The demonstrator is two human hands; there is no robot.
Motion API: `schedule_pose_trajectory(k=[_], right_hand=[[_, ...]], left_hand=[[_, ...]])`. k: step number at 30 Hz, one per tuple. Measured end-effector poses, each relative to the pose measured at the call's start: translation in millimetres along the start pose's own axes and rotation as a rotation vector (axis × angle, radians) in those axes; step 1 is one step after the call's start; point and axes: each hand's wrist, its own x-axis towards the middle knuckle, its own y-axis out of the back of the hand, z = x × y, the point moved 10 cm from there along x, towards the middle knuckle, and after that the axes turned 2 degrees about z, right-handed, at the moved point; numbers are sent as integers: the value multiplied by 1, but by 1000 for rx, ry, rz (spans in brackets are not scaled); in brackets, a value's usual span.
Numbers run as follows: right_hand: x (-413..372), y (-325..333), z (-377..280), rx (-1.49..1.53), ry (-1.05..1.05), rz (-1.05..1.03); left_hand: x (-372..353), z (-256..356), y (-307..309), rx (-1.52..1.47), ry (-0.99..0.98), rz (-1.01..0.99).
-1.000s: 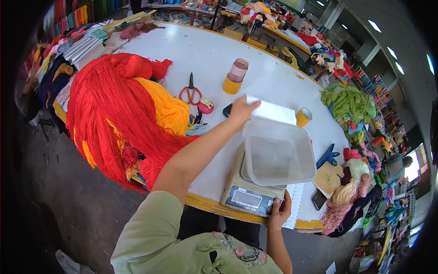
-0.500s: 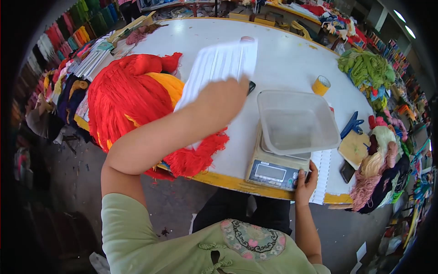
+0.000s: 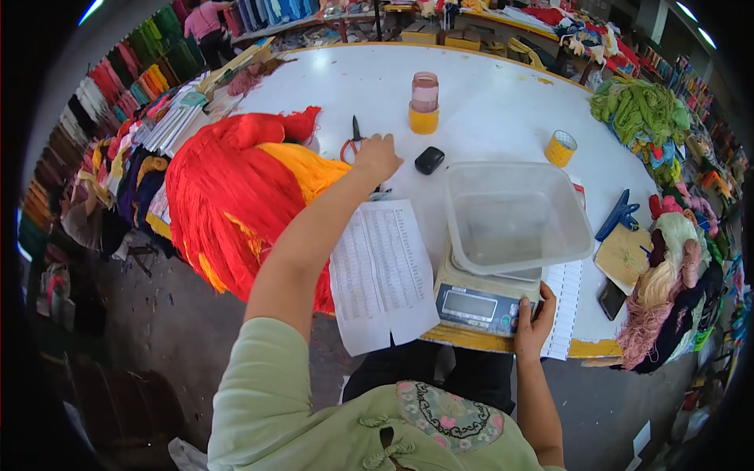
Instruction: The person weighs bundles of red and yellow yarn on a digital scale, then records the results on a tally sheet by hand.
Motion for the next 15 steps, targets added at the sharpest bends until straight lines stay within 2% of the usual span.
schedule_pose_trajectory(k=[1,5,6,8,10,12,13,14,15], right_hand=[[0,2,6,-16,14,10],[0,4,-15,-185,278,37],[0,3,-13,-146,174,18],[1,2,-17,-154,189,16],[3,1,-12,-158,158,12],[4,0,-13,-173,157,10],[3,0,-14,-186,157,6],[4,0,-14,-160,132,-4],[4,-1,-15,-155,133,-4]], left_hand=[[5,-9,-1,51,19,103],[10,-13,-51,75,-68,-99],[15,-17,-61,105,-72,-125],[31,-17,-56,94,-83,-194],[63,-28,0,-419,58,126],[102,-14,65,-428,67,286],[123,-13,83,-423,12,431],[138,-2,102,-404,-41,494],[156,4,104,-391,-36,445]])
